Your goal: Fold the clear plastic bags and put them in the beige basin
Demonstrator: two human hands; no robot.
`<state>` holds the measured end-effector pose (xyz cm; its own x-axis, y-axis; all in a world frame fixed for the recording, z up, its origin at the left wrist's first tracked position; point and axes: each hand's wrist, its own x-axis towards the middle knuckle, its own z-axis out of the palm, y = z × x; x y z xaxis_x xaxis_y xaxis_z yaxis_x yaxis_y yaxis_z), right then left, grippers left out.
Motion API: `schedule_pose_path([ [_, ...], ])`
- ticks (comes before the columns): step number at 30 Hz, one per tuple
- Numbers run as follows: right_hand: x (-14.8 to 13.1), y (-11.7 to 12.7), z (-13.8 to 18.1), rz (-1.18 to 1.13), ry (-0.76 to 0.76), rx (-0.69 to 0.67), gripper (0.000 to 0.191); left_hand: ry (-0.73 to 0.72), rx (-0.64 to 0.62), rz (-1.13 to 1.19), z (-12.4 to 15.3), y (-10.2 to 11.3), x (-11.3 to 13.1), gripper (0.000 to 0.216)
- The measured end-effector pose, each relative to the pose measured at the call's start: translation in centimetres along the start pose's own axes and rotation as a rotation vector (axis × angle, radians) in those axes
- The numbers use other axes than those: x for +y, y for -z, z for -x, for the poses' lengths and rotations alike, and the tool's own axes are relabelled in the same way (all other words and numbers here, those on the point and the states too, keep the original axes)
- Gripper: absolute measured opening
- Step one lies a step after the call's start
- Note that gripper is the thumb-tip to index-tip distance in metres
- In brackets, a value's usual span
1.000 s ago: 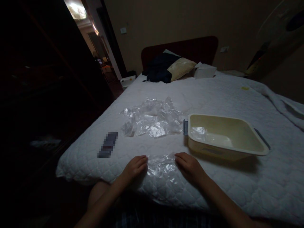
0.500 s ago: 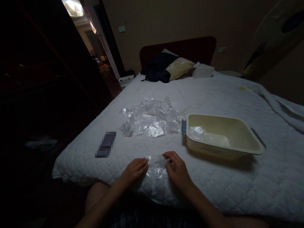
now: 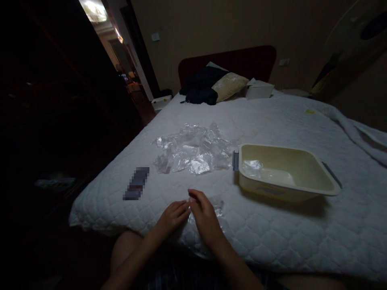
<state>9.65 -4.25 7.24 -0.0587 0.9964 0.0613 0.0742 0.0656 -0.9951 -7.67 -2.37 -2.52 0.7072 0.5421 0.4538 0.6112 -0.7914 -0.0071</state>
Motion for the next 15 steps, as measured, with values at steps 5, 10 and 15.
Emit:
schedule_pose_path([
  [5, 4.5, -3.6, -1.0, -0.341, -0.253, -0.005, 0.038, 0.018, -0.017, -0.024, 0.0, -0.2, 0.1, 0.022],
  [10, 8.3, -1.0, -1.6, -0.447, -0.378, 0.14, 0.038, -0.004, -0.011, -0.063, 0.3, -0.2, -0.1, 0.024],
  [15, 8.4, 3.4, -1.2, -0.521, -0.418, 0.258, 0.03, 0.009, -0.03, -0.044, 0.3, -0.2, 0.0, 0.025],
])
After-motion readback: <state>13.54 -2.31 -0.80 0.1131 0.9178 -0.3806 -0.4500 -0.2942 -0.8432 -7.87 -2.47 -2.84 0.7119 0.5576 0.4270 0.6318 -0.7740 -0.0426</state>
